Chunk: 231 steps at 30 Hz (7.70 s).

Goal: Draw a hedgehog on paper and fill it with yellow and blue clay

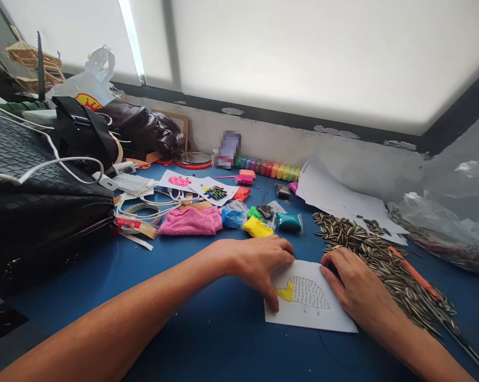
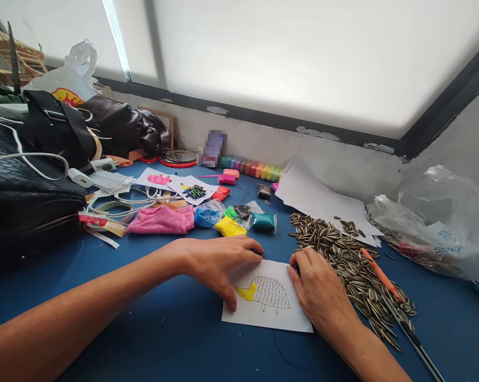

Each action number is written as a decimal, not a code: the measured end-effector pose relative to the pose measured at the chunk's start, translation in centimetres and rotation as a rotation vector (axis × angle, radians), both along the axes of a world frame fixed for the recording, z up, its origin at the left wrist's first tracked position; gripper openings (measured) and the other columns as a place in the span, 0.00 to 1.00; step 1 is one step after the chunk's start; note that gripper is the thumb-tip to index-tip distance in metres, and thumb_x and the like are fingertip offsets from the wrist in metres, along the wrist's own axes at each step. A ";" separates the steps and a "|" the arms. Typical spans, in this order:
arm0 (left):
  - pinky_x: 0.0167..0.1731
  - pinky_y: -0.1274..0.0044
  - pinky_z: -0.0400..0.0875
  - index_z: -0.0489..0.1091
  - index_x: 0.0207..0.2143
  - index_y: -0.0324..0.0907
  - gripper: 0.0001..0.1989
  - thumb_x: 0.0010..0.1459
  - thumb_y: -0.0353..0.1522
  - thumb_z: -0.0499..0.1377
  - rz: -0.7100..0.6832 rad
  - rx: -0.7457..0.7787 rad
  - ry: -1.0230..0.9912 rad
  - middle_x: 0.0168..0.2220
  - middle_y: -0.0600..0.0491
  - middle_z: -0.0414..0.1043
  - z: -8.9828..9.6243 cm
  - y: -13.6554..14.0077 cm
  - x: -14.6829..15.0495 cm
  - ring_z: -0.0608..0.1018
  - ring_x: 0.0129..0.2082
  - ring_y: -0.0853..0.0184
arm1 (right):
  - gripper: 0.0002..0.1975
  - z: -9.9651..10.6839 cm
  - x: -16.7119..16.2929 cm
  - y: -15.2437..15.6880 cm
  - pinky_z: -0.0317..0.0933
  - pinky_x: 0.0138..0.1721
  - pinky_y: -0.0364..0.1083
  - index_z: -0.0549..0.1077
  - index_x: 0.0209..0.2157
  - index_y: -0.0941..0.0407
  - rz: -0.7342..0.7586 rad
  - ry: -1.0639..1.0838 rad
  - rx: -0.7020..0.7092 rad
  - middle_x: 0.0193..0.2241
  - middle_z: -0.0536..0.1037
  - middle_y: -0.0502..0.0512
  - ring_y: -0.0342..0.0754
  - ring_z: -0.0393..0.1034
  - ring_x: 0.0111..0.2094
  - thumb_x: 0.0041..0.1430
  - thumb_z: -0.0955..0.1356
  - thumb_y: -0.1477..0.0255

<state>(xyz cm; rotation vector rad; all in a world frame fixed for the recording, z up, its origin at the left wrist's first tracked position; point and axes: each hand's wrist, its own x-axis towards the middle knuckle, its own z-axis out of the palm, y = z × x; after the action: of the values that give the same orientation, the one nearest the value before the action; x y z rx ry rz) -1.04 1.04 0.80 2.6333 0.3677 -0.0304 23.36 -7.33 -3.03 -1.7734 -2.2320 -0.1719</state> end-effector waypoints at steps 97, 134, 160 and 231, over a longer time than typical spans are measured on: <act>0.62 0.68 0.54 0.70 0.48 0.33 0.26 0.49 0.37 0.68 -0.109 -0.065 0.029 0.66 0.38 0.53 0.0 0.2 0.4 0.55 0.67 0.55 | 0.16 0.7 -4.5 -4.8 0.71 0.33 0.41 0.75 0.51 0.54 0.351 0.087 0.090 0.36 0.74 0.57 0.45 0.74 0.34 0.65 0.62 0.69; 0.63 0.70 0.54 0.69 0.49 0.33 0.26 0.51 0.38 0.67 -0.113 -0.056 0.044 0.66 0.39 0.52 0.0 0.2 0.4 0.54 0.67 0.54 | 0.18 1.9 -4.5 -4.9 0.71 0.33 0.40 0.73 0.53 0.55 0.439 -0.083 0.030 0.35 0.73 0.57 0.42 0.74 0.33 0.66 0.63 0.65; 0.66 0.68 0.45 0.61 0.60 0.37 0.37 0.48 0.31 0.68 -0.005 -0.123 0.150 0.70 0.41 0.39 1.0 -0.1 0.2 0.42 0.70 0.55 | 0.13 1.2 -4.8 -4.4 0.70 0.35 0.37 0.75 0.48 0.54 0.460 0.144 0.079 0.41 0.70 0.58 0.42 0.73 0.37 0.65 0.63 0.73; 0.64 0.64 0.49 0.63 0.60 0.38 0.38 0.48 0.40 0.68 -0.070 -0.131 0.048 0.69 0.40 0.45 -0.1 0.6 -0.2 0.47 0.69 0.52 | 0.16 0.2 -4.4 -4.8 0.72 0.43 0.41 0.72 0.53 0.54 0.316 0.140 0.018 0.55 0.67 0.62 0.47 0.74 0.46 0.64 0.65 0.69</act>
<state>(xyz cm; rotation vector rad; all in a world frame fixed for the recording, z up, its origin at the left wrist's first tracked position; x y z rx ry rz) -1.26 1.69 0.72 2.5186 0.2806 -0.1366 18.99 -12.18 -2.80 -1.3537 -2.3601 -0.0010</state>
